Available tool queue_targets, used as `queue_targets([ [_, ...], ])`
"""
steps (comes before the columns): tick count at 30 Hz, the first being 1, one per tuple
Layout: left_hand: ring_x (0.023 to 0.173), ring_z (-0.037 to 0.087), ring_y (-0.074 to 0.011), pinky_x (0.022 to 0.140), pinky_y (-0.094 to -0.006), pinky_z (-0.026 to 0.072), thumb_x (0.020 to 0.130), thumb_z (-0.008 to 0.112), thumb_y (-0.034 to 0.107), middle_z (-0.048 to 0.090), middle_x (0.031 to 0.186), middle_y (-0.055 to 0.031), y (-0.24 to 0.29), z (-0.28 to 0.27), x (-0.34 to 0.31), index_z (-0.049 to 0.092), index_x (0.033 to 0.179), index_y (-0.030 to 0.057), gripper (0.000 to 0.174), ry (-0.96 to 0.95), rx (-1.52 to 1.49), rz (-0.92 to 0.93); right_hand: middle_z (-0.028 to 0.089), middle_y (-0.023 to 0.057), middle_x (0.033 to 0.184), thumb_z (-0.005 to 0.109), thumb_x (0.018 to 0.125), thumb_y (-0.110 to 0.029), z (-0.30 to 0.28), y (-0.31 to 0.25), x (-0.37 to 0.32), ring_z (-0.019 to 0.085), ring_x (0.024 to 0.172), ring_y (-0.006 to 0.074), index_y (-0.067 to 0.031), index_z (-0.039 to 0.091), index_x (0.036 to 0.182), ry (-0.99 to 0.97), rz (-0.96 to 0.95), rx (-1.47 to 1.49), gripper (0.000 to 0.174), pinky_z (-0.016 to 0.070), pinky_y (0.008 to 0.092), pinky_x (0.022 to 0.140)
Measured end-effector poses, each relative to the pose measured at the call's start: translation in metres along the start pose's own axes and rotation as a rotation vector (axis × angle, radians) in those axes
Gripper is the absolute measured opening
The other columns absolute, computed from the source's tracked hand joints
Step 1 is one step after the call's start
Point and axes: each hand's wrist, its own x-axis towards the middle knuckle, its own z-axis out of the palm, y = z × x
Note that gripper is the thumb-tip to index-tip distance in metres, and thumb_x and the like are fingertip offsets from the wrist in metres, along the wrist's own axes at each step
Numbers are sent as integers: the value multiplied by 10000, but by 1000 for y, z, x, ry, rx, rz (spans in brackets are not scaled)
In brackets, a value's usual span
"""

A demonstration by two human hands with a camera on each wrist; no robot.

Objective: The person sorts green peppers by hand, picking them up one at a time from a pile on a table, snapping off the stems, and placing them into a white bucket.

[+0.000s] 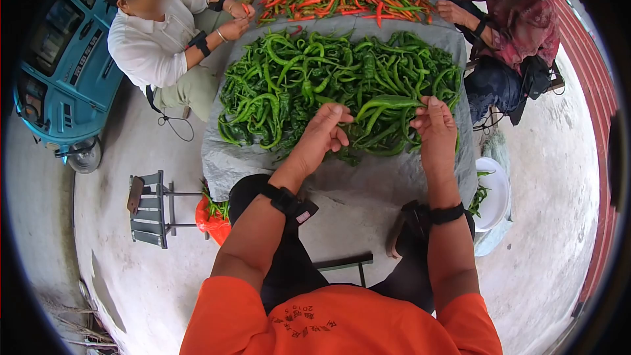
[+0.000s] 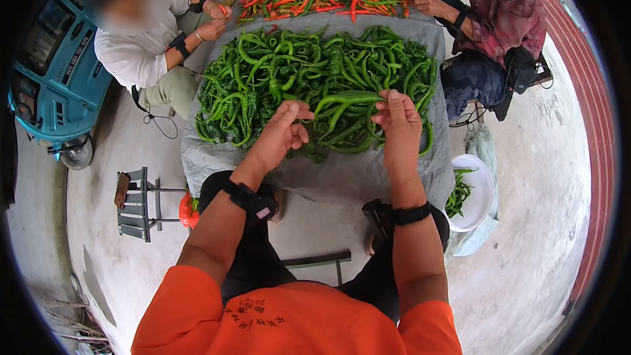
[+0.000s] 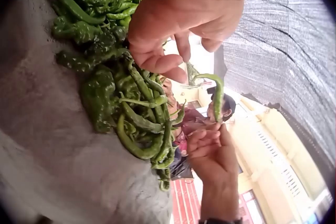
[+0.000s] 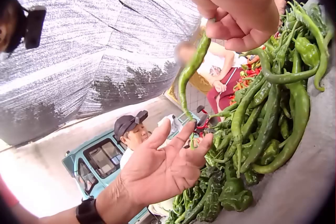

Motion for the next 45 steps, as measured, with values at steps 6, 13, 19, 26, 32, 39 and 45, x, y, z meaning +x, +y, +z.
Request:
queue_targets([
  [6,759,565,-123,586,-227,410,986,484,390,469,1298,-58,2,4,11,366,1427,116,533,100,-176,-32,653,35,948,562,960,-291,9,1,1,570,697,72,-41,619,1099,-5,75,-61,291,495,224,660],
  [13,806,581,-109,595,-221,403,987,507,276,443,1363,-10,-6,7,11,415,1409,104,464,18,-128,1,616,60,1095,513,974,-200,9,-2,-4,580,733,80,-48,556,1222,-136,143,-160,293,501,234,718],
  [19,913,582,-137,582,-219,359,935,590,281,396,1399,-8,3,20,-7,323,1470,109,622,-428,-246,-75,592,8,966,519,877,40,22,7,-19,540,809,66,-104,556,1249,-400,110,-375,401,485,219,716],
  [26,832,579,-169,525,-208,317,874,642,426,460,1337,-62,4,26,-11,313,1457,72,758,-648,-223,-63,596,-23,911,521,831,98,20,26,-21,520,754,24,-105,571,1233,-578,83,-455,453,466,200,676],
  [32,570,467,-88,446,-209,279,930,565,437,603,888,-45,-17,4,3,560,1112,55,423,-383,-161,-275,633,35,866,506,984,-196,31,7,-23,563,731,77,-53,546,1239,-318,48,-288,295,481,230,667],
  [39,488,351,-56,425,-207,256,952,559,378,567,750,10,-3,6,-2,604,949,65,316,-131,-463,-160,623,29,822,472,997,-326,28,3,-23,556,666,96,-45,573,1207,-527,273,-78,365,493,248,671],
  [45,504,387,-60,465,-215,300,956,567,319,563,732,21,-2,2,-1,589,1032,89,243,-40,-380,-103,636,22,820,586,950,-250,20,18,-19,549,635,75,-36,643,1049,-202,269,-53,242,505,246,658],
])
